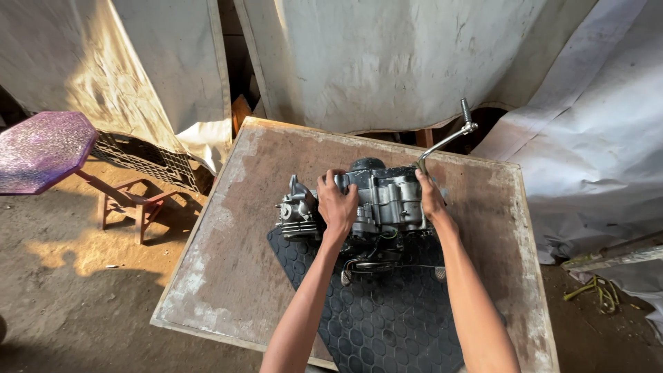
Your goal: Clean and inspect a motorcycle engine block on a workbench.
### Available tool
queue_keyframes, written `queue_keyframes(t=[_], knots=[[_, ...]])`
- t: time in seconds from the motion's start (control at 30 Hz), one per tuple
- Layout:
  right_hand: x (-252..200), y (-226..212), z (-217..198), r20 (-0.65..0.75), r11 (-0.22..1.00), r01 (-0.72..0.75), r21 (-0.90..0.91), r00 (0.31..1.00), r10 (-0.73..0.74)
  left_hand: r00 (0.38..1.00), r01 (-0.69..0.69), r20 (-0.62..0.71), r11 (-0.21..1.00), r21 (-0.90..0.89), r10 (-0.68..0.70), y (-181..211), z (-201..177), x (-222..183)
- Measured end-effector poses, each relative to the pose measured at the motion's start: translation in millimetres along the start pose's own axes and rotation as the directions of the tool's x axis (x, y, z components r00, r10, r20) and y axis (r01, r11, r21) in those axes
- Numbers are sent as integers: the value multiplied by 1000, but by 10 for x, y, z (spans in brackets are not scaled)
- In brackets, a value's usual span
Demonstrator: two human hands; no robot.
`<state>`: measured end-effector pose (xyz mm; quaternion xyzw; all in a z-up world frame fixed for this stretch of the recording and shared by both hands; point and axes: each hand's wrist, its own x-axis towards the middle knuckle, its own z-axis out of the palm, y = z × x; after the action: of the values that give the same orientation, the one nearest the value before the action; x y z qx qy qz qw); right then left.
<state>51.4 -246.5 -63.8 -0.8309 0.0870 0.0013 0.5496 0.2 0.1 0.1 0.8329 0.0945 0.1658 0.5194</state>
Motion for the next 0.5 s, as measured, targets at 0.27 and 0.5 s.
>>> queue_keyframes(t=[0.27,0.5], knots=[[-884,-722,54,-114,998,-34,44,993,39,1000,5,19,1000,-3,-5,-18,10,0],[-1523,-803,179,-146,991,130,7,981,-128,1000,-7,-1,1000,5,7,-43,9,0]])
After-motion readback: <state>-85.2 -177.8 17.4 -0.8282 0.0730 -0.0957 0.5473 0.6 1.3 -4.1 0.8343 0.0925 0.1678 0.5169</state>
